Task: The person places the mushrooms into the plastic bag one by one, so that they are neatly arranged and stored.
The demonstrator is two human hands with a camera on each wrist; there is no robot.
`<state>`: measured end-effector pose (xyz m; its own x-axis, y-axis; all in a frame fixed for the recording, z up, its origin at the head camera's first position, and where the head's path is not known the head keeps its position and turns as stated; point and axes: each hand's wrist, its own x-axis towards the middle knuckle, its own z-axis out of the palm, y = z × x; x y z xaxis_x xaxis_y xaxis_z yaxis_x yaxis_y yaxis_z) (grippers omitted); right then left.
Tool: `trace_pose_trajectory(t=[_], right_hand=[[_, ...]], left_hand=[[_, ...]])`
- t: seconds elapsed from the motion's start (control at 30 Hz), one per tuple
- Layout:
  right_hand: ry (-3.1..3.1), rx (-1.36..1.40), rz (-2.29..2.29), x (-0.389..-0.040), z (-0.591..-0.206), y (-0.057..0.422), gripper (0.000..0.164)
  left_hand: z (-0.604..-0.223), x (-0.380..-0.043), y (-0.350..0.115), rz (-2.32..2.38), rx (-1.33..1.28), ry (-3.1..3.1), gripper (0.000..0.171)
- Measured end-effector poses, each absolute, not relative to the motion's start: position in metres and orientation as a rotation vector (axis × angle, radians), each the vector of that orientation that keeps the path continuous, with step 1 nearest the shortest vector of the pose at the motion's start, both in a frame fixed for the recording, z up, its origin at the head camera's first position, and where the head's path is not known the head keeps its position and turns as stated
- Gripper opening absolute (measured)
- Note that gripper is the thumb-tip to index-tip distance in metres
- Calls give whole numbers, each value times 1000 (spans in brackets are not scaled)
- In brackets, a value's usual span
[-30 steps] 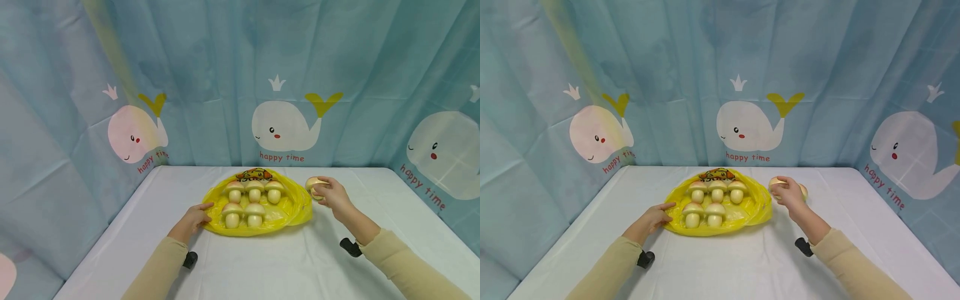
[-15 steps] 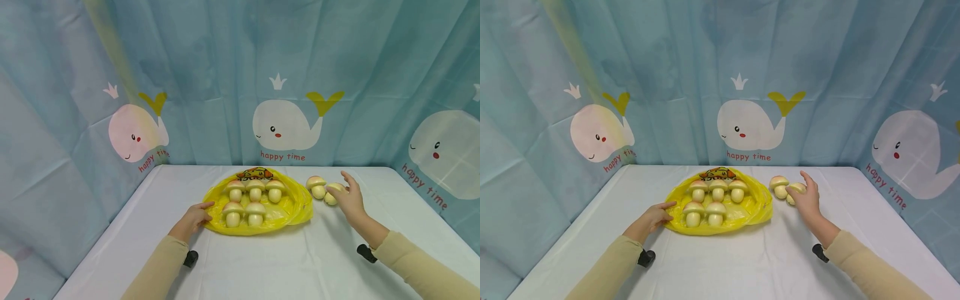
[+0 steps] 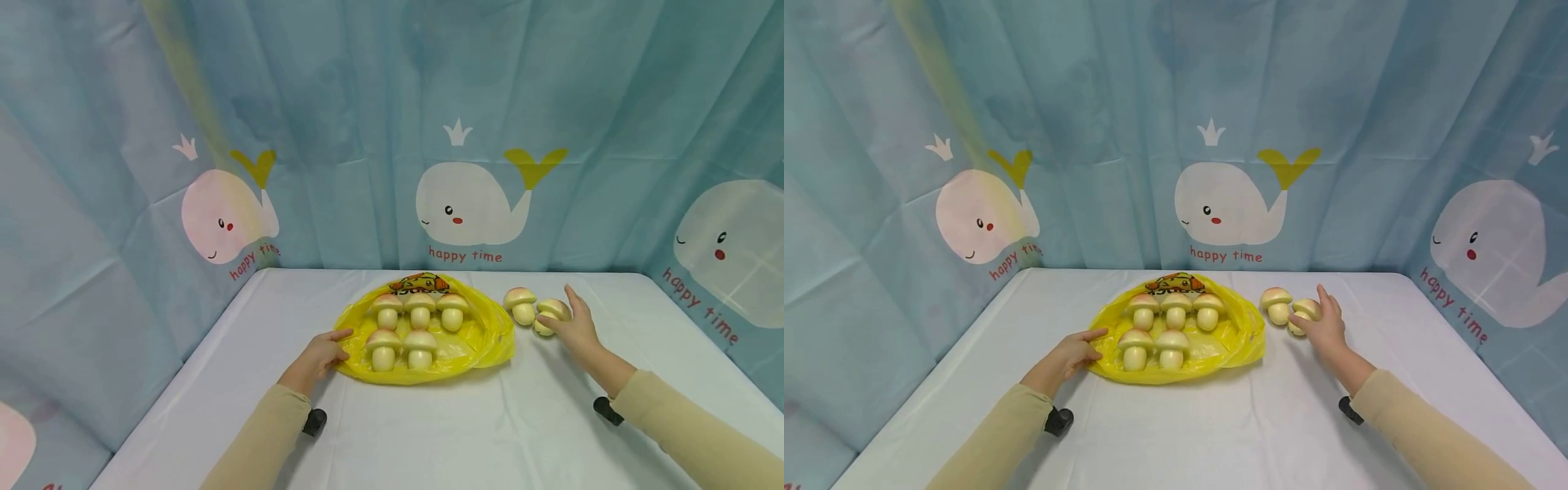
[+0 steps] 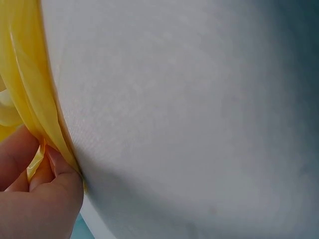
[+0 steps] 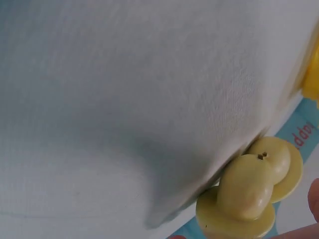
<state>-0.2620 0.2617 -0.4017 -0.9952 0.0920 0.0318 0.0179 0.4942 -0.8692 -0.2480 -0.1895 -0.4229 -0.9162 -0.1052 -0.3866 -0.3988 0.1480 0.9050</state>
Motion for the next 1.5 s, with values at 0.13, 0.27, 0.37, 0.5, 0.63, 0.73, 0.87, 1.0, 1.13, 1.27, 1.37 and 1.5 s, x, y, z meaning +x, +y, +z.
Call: trace_pose_trajectory(t=[0.13, 0.27, 0.37, 0.5, 0.63, 0.73, 0.87, 1.0, 1.13, 1.27, 1.37, 1.5], right_hand=[[-2702, -98, 1511, -267, -403, 266, 96], [-2762, -117, 1498, -271, -404, 269, 99], [-2789, -125, 1498, -273, -405, 270, 100], [-2805, -104, 1487, -274, -405, 271, 100], [-2820, -102, 1491, -276, -404, 271, 100], [-2831, -136, 1495, -277, -405, 270, 99], [-2833, -183, 1504, -280, -406, 269, 98], [-2849, -225, 1482, -281, -405, 268, 97], [-2865, -268, 1468, -282, -405, 268, 97], [-2865, -275, 1477, -283, -406, 268, 96], [-2862, -267, 1480, -284, -407, 268, 96], [-2861, -262, 1481, -284, -406, 267, 94]], left_hand=[[-423, -248, -190, 1848, -496, 2192, 58], [-423, -249, -190, 1845, -511, 2190, 58], [-423, -248, -189, 1849, -519, 2185, 58], [-423, -248, -188, 1855, -519, 2178, 57], [-422, -247, -188, 1852, -506, 2175, 58], [-422, -246, -188, 1854, -501, 2172, 58], [-422, -246, -188, 1858, -507, 2176, 58], [-421, -246, -187, 1856, -515, 2184, 58], [-421, -247, -187, 1853, -514, 2188, 58], [-421, -247, -187, 1859, -511, 2181, 58], [-421, -247, -187, 1860, -512, 2176, 58], [-422, -247, -187, 1856, -525, 2173, 58]])
